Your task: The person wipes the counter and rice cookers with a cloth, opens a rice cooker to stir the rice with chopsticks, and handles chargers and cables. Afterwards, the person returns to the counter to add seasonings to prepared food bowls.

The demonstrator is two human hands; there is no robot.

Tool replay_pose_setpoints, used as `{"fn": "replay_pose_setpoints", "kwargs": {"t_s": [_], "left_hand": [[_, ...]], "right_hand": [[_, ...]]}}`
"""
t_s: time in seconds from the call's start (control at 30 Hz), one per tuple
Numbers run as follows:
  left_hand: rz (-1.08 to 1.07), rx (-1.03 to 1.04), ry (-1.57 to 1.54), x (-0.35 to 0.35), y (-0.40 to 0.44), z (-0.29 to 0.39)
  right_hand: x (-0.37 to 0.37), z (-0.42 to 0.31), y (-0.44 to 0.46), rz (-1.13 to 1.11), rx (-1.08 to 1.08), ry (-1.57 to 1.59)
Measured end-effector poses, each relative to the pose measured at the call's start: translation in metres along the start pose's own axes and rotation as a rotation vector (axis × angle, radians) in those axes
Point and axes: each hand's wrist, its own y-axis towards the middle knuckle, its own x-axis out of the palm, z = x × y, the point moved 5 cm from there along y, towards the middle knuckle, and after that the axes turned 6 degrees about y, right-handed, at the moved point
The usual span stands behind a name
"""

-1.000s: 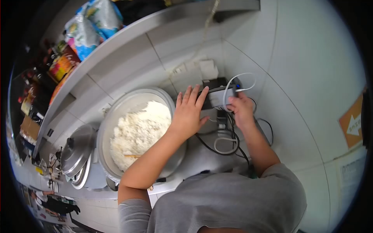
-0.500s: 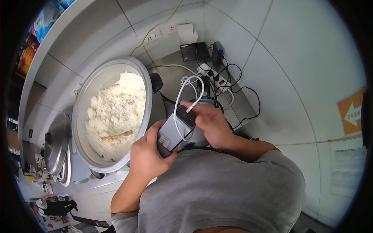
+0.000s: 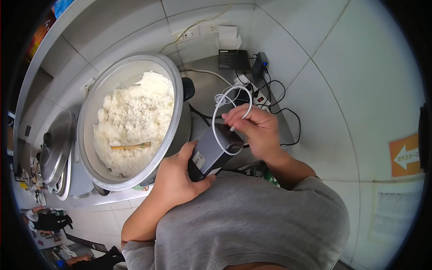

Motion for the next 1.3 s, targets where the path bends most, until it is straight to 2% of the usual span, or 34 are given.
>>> {"fn": "replay_pose_setpoints", "kwargs": {"t_s": [0.17, 0.27, 0.37, 0.47, 0.57, 0.67, 0.77, 0.83, 0.9, 1.0, 1.07, 1.17, 1.23, 1.3], "left_hand": [[0.087, 0.014, -0.025, -0.007, -0.001, -0.001], [0.137, -0.026, -0.075, -0.01, -0.004, -0.007], [0.165, -0.036, -0.083, -0.009, -0.002, -0.012], [0.172, -0.013, -0.081, -0.007, 0.0, -0.013], [0.16, -0.024, -0.078, -0.01, 0.005, -0.012], [0.159, -0.041, -0.059, -0.012, 0.007, -0.012], [0.068, -0.109, -0.047, -0.015, 0.008, -0.011], [-0.026, -0.163, -0.021, -0.012, 0.002, -0.014], [-0.117, -0.195, 0.039, -0.006, -0.007, -0.023], [0.011, -0.175, -0.002, -0.016, -0.02, -0.033], [0.071, -0.162, -0.063, -0.037, -0.023, -0.032], [0.237, -0.088, -0.116, -0.061, -0.012, -0.023], [0.257, -0.099, -0.095, -0.067, 0.015, -0.01], [0.153, -0.067, 0.089, -0.065, 0.049, 0.005]], "right_hand": [[0.008, -0.006, 0.02, -0.064, -0.039, 0.096], [0.015, -0.009, 0.033, -0.188, 0.065, -0.026], [0.022, -0.004, 0.037, -0.233, 0.045, -0.002], [0.019, 0.0, 0.035, -0.126, 0.011, -0.001], [0.014, 0.007, 0.039, -0.127, 0.038, 0.159], [0.016, 0.011, 0.044, -0.084, 0.266, 0.3], [0.016, 0.012, 0.039, -0.057, 0.248, 0.499], [-0.05, 0.014, 0.062, 0.09, 0.157, 1.097], [-0.078, -0.047, 0.081, 0.009, -0.276, 0.66], [-0.046, -0.016, 0.069, -0.125, 0.071, 0.089], [-0.014, 0.011, 0.055, -0.652, 0.445, -0.626], [-0.033, 0.019, 0.079, -0.435, 0.307, -0.618], [-0.001, 0.007, 0.087, -0.457, 0.335, -0.186], [0.008, 0.005, 0.095, -0.424, 0.297, -0.021]]}}
